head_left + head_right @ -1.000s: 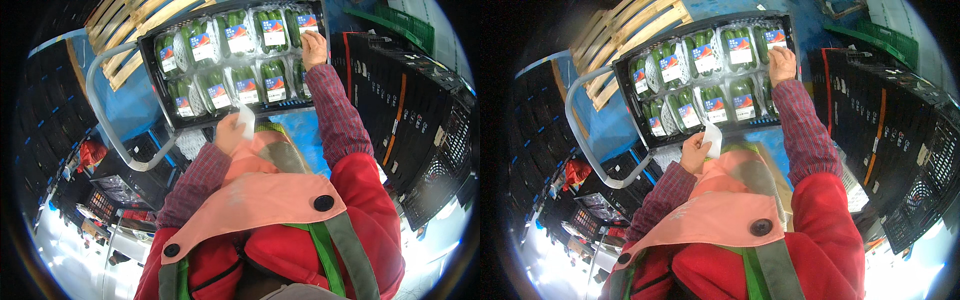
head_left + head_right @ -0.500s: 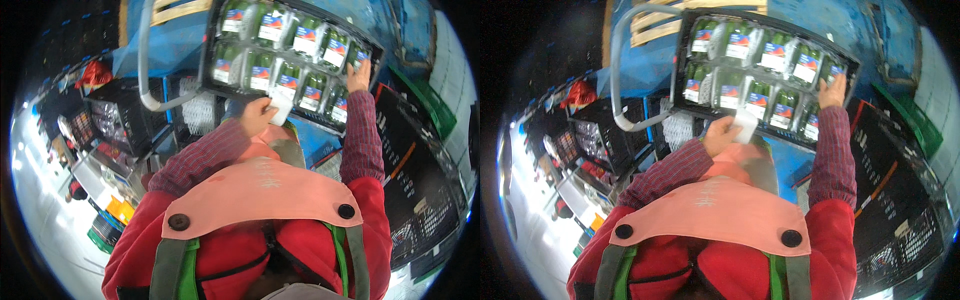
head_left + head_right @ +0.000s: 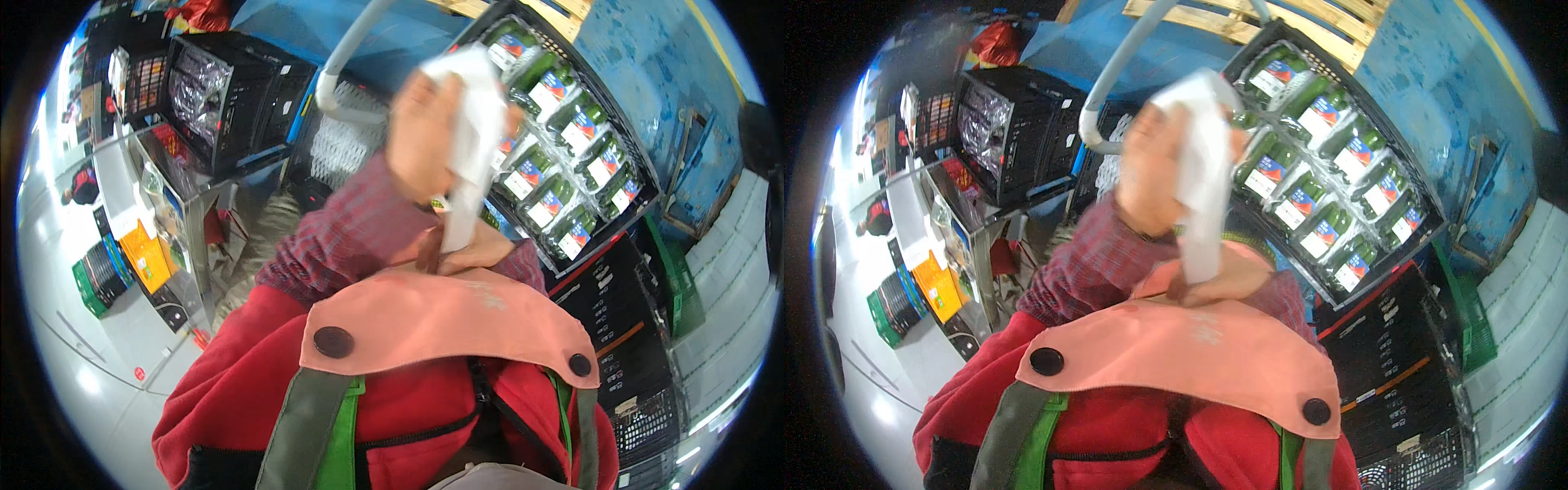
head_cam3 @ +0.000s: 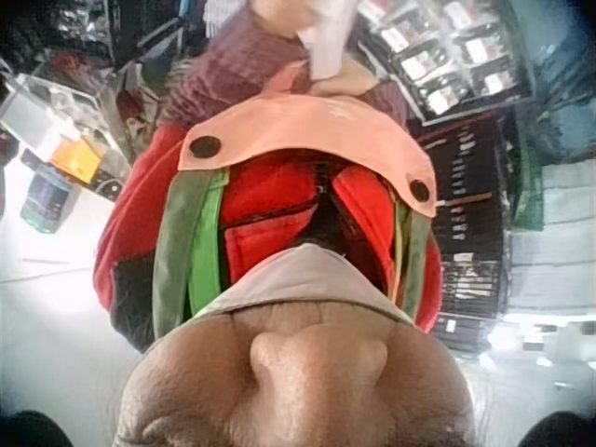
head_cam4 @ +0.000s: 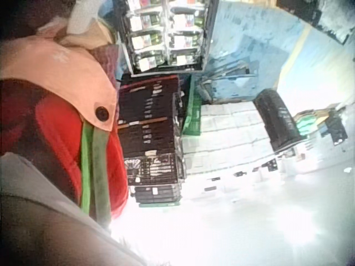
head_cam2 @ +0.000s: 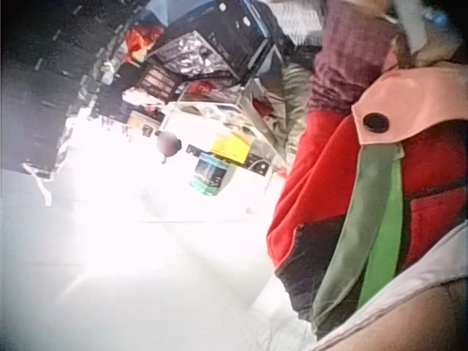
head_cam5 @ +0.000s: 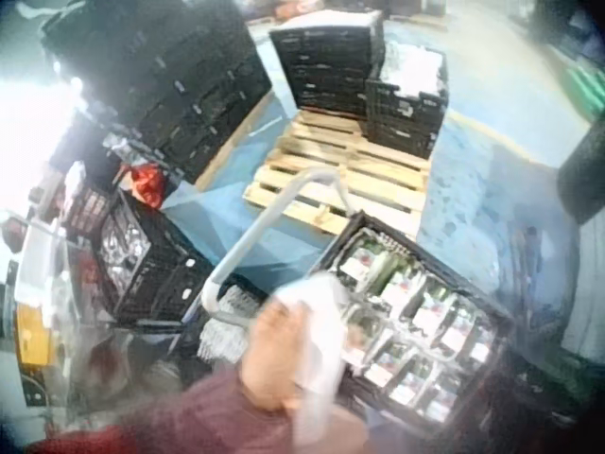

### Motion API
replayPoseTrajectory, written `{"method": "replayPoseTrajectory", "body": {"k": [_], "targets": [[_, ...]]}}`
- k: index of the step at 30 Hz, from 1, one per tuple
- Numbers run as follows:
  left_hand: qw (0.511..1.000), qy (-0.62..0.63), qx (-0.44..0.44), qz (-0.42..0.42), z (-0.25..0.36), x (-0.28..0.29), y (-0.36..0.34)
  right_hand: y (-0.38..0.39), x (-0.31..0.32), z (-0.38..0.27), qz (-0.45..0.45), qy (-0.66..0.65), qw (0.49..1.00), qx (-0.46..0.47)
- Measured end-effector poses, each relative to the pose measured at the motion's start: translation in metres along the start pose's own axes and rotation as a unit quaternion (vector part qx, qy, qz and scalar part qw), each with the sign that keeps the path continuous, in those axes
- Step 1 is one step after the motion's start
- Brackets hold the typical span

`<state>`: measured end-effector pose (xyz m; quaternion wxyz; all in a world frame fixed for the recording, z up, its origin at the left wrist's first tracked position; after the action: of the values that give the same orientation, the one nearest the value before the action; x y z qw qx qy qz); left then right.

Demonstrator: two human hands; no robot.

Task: The person places packaged cucumbers into a black crate, then applies labels to each package one by one. The person repeats this process for multiple packages, arranging them neatly in the crate.

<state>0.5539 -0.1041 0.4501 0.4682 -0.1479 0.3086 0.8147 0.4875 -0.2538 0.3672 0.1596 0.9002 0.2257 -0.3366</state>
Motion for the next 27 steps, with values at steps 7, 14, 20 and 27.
{"method": "replayPoseTrajectory", "body": {"k": [7, 14, 20, 27], "targets": [[0.958, 0.178, -0.188, 0.122, 0.149, 0.286, 0.092, -0.041, -0.007, 0.030, 0.211, -0.038, 0.967, -0.134], [0.831, -0.029, -0.335, 0.443, 0.225, 0.519, 0.334, -0.054, 0.008, 0.090, 0.229, 0.161, 0.901, -0.332], [0.788, -0.350, -0.133, 0.490, 0.154, 0.484, 0.359, -0.174, 0.018, 0.044, 0.301, 0.371, 0.858, -0.186], [0.975, -0.168, -0.096, 0.109, -0.022, 0.366, 0.277, -0.379, -0.083, 0.002, -0.042, 0.131, 0.965, -0.223]]}}
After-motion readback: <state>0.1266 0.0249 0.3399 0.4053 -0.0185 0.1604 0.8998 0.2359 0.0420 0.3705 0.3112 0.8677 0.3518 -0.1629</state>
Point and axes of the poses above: each hand's wrist, its own y-axis away from the middle knuckle, its own x-axis out of the back of the hand, z = x × y, the point moved 6 cm from there along -y, towards the middle knuckle, and after that the axes turned 7 degrees about -z, right-handed, at the moved point
